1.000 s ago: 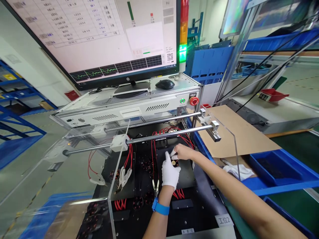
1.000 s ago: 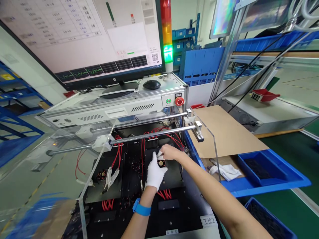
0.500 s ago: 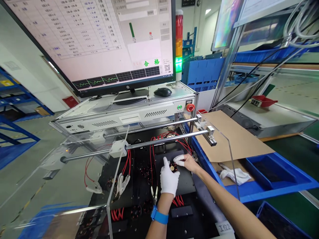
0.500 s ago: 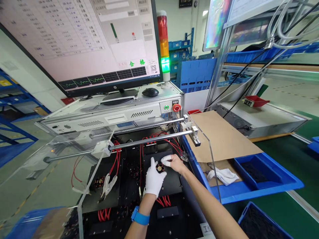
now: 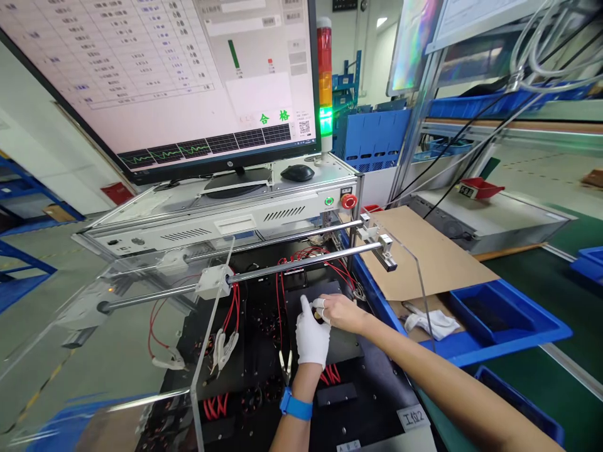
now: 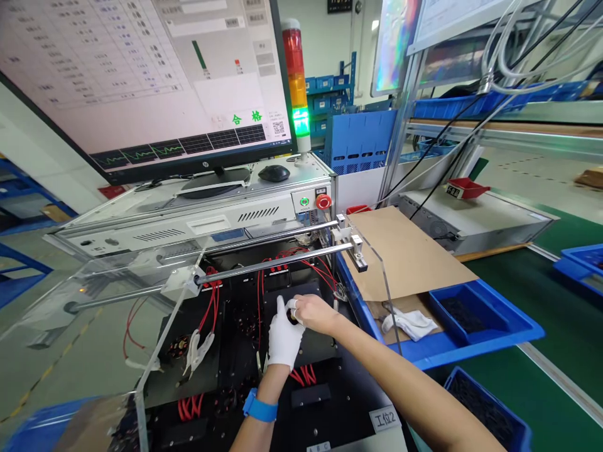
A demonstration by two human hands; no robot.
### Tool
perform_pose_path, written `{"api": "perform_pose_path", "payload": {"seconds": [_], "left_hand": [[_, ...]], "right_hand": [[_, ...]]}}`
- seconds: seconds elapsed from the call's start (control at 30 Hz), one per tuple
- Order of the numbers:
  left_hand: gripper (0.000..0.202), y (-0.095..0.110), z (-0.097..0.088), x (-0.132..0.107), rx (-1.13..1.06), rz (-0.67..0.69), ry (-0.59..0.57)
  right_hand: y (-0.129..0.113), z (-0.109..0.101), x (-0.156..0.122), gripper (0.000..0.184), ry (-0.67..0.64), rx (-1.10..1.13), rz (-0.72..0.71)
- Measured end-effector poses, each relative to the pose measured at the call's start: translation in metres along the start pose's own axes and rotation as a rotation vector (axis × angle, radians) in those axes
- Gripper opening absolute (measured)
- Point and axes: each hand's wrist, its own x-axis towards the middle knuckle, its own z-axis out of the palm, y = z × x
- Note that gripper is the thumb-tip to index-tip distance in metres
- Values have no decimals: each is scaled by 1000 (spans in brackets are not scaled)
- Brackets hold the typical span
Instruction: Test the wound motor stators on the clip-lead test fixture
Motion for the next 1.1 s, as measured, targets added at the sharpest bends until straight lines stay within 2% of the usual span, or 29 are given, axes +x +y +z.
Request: {"api": "perform_pose_path", "payload": {"seconds": [0.1, 0.17, 0.27, 0.4, 0.5, 0.6, 0.7, 0.8, 0.97, 1.1], "left_hand": [[76, 2, -1, 0, 28, -14, -2], [78, 1, -2, 0, 3, -3, 0], [82, 0, -2, 0, -43, 14, -9], [85, -2, -1, 0, -38, 22, -20], [85, -2, -1, 1, -4, 27, -19], [87, 0, -2, 1, 13, 25, -23], [90, 2, -3, 2, 25, 5, -33], [88, 3, -4, 2, 47, -7, -37], [75, 1, -3, 0, 48, -14, -30], [70, -4, -1, 0, -40, 15, -20]], "right_hand": [[0, -3, 2, 25, -68, -48, -96], [1, -4, 3, 25, -78, -38, -95], [3, 3, 0, 24, 33, 84, 70], [7, 18, 2, 14, 217, 357, 338], [15, 22, 12, 11, 163, 502, 381], [22, 16, 24, 13, 28, 552, 272], [18, 5, 33, 10, -93, 356, 219], [4, -1, 33, 9, -136, 74, 197], [-20, 10, 10, 19, -36, -125, 100], [-37, 26, -8, 18, 36, -229, 109]]}}
